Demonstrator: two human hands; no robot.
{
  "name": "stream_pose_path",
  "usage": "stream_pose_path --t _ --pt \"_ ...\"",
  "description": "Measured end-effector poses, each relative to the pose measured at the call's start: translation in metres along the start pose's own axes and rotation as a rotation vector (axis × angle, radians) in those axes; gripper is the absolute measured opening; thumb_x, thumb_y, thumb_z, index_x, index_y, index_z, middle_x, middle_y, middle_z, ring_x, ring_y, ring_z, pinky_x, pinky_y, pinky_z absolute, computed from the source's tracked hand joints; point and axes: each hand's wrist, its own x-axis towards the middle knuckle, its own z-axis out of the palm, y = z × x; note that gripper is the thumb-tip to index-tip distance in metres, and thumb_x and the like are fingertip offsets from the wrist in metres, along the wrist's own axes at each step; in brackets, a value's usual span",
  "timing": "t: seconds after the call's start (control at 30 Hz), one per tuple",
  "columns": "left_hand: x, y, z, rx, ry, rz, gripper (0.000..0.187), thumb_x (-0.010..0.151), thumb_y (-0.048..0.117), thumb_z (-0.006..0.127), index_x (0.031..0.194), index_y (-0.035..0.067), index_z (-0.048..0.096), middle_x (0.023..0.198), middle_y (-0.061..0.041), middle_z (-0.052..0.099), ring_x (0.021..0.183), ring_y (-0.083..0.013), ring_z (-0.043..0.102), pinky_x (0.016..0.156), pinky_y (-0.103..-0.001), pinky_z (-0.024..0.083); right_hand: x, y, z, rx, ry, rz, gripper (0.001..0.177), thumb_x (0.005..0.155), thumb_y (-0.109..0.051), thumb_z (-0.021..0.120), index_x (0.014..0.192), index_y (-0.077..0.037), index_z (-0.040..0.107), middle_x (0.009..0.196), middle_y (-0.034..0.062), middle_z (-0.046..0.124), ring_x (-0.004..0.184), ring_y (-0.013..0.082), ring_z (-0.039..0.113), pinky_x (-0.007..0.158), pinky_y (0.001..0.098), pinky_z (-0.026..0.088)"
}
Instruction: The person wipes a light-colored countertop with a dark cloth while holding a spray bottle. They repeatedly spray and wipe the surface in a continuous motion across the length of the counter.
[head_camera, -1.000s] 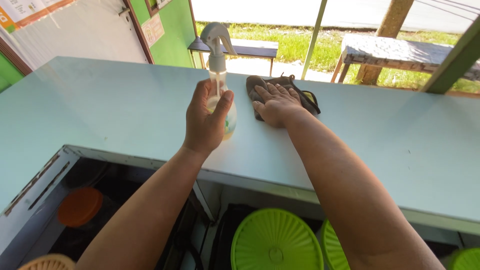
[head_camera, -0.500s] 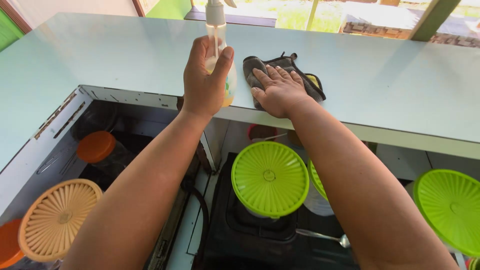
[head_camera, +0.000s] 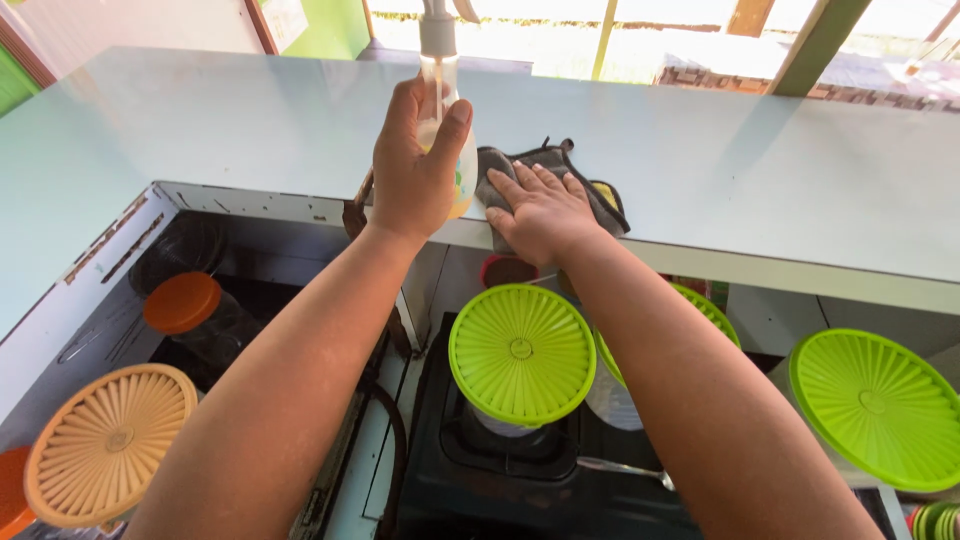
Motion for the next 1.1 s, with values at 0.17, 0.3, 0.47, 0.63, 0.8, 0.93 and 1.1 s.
stream_pose_path --t 0.17,0.3,0.47,0.63,0.8,0.93,1.1 --pt "0.013 -0.004 0.004 -0.014 -0.009 -0.132 0.037 0.101 0.039 0.061 0.122 0.010 0.055 0.109 -0.011 0.068 0.103 -0.0239 0.066 0.093 -0.041 0.052 0.014 0.006 -0.014 0.003 -0.076 0.016 0.068 0.102 -0.057 0.029 0.164 -0.032 0.023 0.174 0.0015 0.019 0.160 0.0257 0.014 0.127 0.0534 0.009" --pt "0.026 -0.013 0.010 -0.026 -0.034 -0.244 0.041 0.101 0.046 0.062 0.124 0.012 0.056 0.107 -0.011 0.070 0.110 -0.0265 0.069 0.100 -0.047 0.052 0.040 0.019 -0.020 0.006 -0.130 0.036 0.064 0.105 -0.056 0.027 0.166 -0.037 0.020 0.174 0.0024 0.019 0.161 0.0271 0.014 0.129 0.0535 0.008" --pt "0.044 -0.039 0.026 -0.028 -0.039 -0.260 0.042 0.101 0.045 0.063 0.124 0.011 0.058 0.106 -0.011 0.070 0.111 -0.0269 0.068 0.101 -0.047 0.051 0.086 0.039 -0.023 0.017 -0.121 0.052 0.064 0.105 -0.055 0.028 0.166 -0.037 0.020 0.174 0.0020 0.019 0.161 0.0270 0.014 0.129 0.0536 0.007" --pt "0.066 -0.070 0.041 -0.041 -0.045 -0.212 0.034 0.102 0.040 0.063 0.118 0.010 0.059 0.098 -0.007 0.069 0.107 -0.0230 0.068 0.101 -0.046 0.051 0.142 0.058 -0.029 0.017 -0.158 0.087 0.064 0.104 -0.057 0.027 0.166 -0.040 0.017 0.175 -0.0009 0.015 0.161 0.0241 0.010 0.129 0.0520 0.004" --pt "0.080 -0.098 0.052 -0.030 -0.051 -0.148 0.032 0.102 0.039 0.066 0.115 0.010 0.060 0.097 -0.009 0.069 0.104 -0.0242 0.069 0.103 -0.048 0.051 0.196 0.077 -0.028 0.036 -0.121 0.100 0.063 0.105 -0.058 0.027 0.165 -0.041 0.020 0.175 -0.0017 0.016 0.161 0.0237 0.011 0.127 0.0515 0.005" --pt "0.089 -0.108 0.055 -0.047 -0.077 -0.130 0.029 0.103 0.036 0.064 0.116 0.011 0.059 0.098 -0.007 0.068 0.105 -0.0216 0.069 0.104 -0.048 0.051 0.229 0.089 -0.031 -0.002 -0.137 0.116 0.065 0.104 -0.060 0.026 0.165 -0.041 0.018 0.175 -0.0021 0.015 0.161 0.0246 0.011 0.129 0.0519 0.005" --pt "0.089 -0.112 0.057 -0.040 -0.081 -0.159 0.029 0.103 0.038 0.064 0.114 0.011 0.059 0.097 -0.005 0.066 0.099 -0.0183 0.065 0.101 -0.044 0.051 0.251 0.096 -0.034 0.028 -0.118 0.132 0.064 0.105 -0.059 0.026 0.166 -0.041 0.018 0.175 -0.0012 0.015 0.161 0.0246 0.011 0.128 0.0513 0.004"
